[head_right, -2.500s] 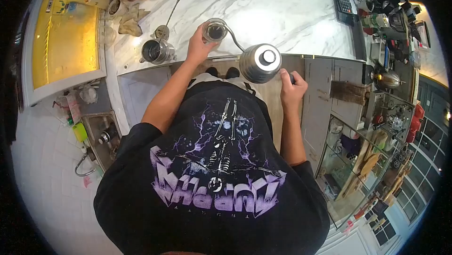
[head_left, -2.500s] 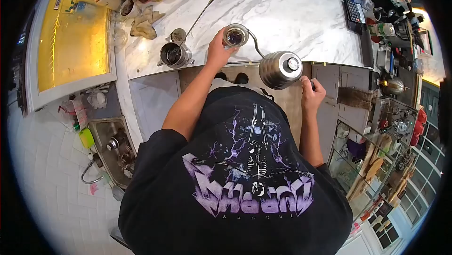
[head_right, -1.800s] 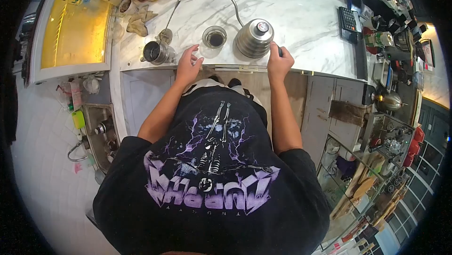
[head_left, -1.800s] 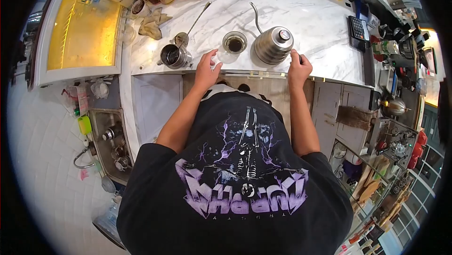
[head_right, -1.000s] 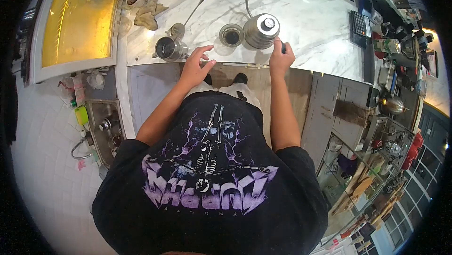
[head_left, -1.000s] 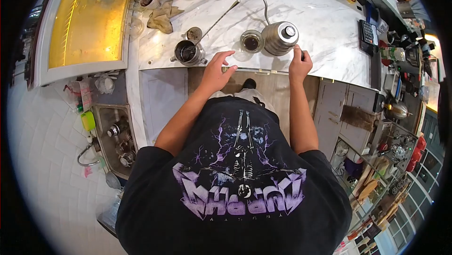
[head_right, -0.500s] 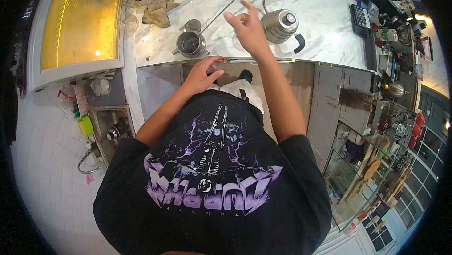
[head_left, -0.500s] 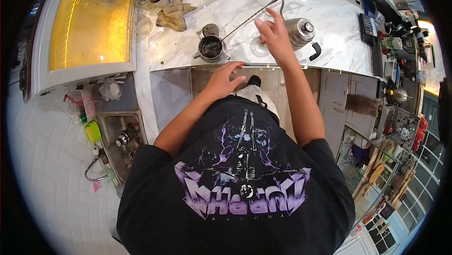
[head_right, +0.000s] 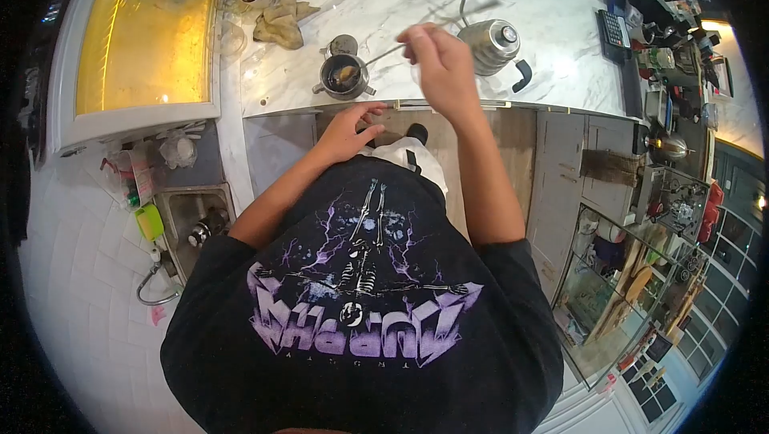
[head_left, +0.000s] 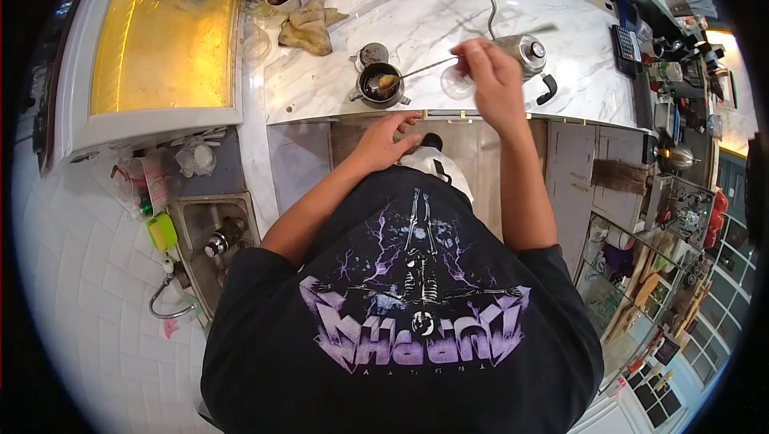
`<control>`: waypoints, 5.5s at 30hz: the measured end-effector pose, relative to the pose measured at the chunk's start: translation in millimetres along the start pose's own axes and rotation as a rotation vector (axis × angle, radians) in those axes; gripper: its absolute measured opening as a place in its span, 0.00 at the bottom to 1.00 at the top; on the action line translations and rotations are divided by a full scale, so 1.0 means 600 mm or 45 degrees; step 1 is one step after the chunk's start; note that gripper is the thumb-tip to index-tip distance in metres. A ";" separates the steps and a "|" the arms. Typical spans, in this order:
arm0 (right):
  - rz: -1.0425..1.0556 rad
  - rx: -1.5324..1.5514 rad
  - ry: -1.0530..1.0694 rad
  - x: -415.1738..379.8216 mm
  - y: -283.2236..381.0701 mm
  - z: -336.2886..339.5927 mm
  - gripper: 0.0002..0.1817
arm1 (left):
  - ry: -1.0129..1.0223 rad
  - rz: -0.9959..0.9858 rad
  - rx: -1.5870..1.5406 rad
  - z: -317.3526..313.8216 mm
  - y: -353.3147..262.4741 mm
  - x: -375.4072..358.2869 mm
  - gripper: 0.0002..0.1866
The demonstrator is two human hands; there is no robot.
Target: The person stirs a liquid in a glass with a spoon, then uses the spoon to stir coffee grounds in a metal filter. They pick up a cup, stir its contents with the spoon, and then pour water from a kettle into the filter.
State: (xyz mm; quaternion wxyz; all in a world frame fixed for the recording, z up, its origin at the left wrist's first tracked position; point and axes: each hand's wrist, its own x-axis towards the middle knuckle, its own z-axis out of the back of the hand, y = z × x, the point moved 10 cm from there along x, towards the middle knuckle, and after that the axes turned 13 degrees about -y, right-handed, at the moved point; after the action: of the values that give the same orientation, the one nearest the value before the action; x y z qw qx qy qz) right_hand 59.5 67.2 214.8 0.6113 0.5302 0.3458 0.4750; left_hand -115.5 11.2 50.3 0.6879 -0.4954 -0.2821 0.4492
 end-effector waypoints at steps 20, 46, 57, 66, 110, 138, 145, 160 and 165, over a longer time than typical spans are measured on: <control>0.536 -0.642 -0.168 0.008 -0.107 0.218 0.06 | -0.438 0.142 0.028 -0.120 0.000 0.161 0.40; 0.092 -0.406 -0.225 0.000 -0.188 0.231 0.13 | -0.423 0.195 -0.068 -0.142 0.025 0.201 0.39; -0.096 -0.220 -0.529 -0.013 -0.199 0.296 0.18 | -0.366 0.198 -0.094 -0.140 0.022 0.200 0.39; 0.107 -0.488 -0.376 -0.001 -0.175 0.241 0.18 | -0.350 0.195 -0.104 -0.135 0.018 0.208 0.37; 0.050 -0.446 -0.537 0.011 -0.156 0.258 0.14 | -0.289 0.184 -0.088 -0.132 0.031 0.220 0.35; -0.137 -0.383 -0.599 -0.003 -0.216 0.252 0.16 | -0.297 0.174 -0.064 -0.132 0.033 0.221 0.33; -0.198 -0.113 -0.664 -0.014 -0.247 0.274 0.17 | -0.280 0.197 -0.078 -0.131 0.038 0.222 0.33; -0.392 0.247 -0.695 -0.052 -0.276 0.304 0.18 | -0.309 0.168 -0.055 -0.129 0.042 0.221 0.32; -0.299 0.086 -0.677 -0.045 -0.258 0.300 0.18 | -0.301 0.193 -0.066 -0.129 0.043 0.220 0.32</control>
State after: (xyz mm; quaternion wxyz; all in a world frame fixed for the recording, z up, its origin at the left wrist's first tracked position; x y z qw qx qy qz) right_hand 251.3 -13.8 97.1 0.7132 0.6126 0.2480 0.2336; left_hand -2.0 99.5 -8.5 0.6008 -0.4767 -0.3345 0.5477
